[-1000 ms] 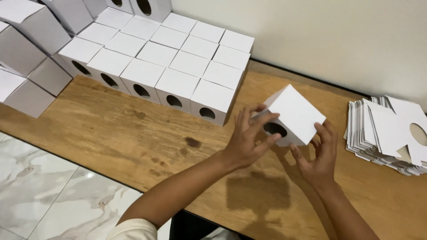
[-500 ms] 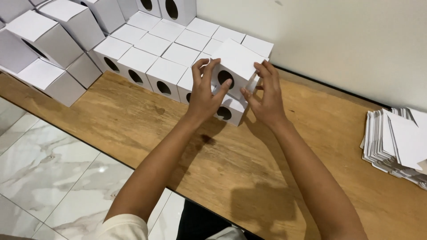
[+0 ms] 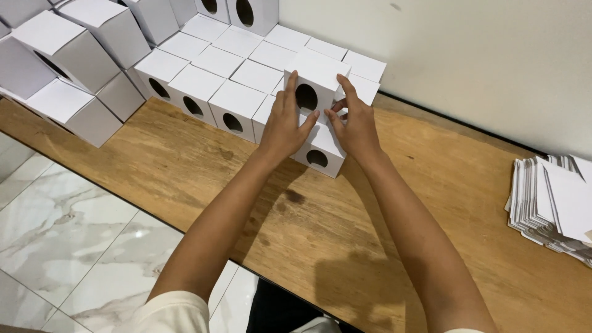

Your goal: Folding and assembling cardboard boxes from flat templates.

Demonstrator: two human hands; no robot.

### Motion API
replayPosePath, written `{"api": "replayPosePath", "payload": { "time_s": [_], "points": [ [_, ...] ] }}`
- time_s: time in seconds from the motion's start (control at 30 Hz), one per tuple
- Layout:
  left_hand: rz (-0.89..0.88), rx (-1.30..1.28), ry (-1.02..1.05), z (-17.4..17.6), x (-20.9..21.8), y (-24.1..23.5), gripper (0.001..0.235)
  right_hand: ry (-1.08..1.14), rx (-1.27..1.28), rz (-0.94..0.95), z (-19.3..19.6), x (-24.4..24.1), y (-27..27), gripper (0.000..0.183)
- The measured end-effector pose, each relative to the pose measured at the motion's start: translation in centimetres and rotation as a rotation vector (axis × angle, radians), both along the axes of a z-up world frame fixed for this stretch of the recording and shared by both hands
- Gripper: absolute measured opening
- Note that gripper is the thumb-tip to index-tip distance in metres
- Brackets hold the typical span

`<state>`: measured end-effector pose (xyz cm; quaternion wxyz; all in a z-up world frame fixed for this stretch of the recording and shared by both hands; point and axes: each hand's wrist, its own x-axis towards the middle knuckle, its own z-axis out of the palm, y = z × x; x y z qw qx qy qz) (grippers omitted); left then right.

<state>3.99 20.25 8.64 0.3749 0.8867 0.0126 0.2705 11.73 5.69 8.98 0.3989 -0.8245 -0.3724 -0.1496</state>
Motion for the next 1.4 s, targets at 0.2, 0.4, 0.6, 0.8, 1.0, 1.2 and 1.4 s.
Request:
{"api": "replayPosePath", "payload": {
  "time_s": [0.2,0.4,0.6,0.8,1.0,1.2,1.4],
  "points": [
    [0.061,0.123,0.068,-1.4,2.6,1.8,0.080,0.046,-0.072,-0.059,0.3,1.7,2.1,0.063],
    [0.095,0.192,0.126,-1.4,4.1,3.4,0.082,0.035,-0.185,-0.113,0.0,3.9,3.7,0.059],
    [0.142,0.354,0.153,-1.9,5.8,4.6,0.086,0.044,-0.226,-0.162,0.3,5.2,4.7,0.057],
    [0.132,0.347,0.172,-2.1,6.3,4.2,0.084,0.072,-0.189,-0.094,0.0,6.2,4.5,0.053],
    [0.166,0.379,0.254,-2.2,6.1,4.0,0.079,0.073,-0.154,-0.070,0.4,5.2,4.6,0.051],
    [0.142,0.431,0.435,-0.1,4.9,3.1,0.070,0.007,-0.217,-0.118,0.5,5.5,5.3,0.053],
    [0.094,0.516,0.611,-1.2,6.3,3.5,0.074,0.021,-0.228,-0.103,0.9,7.1,5.7,0.052]
  ]
}}
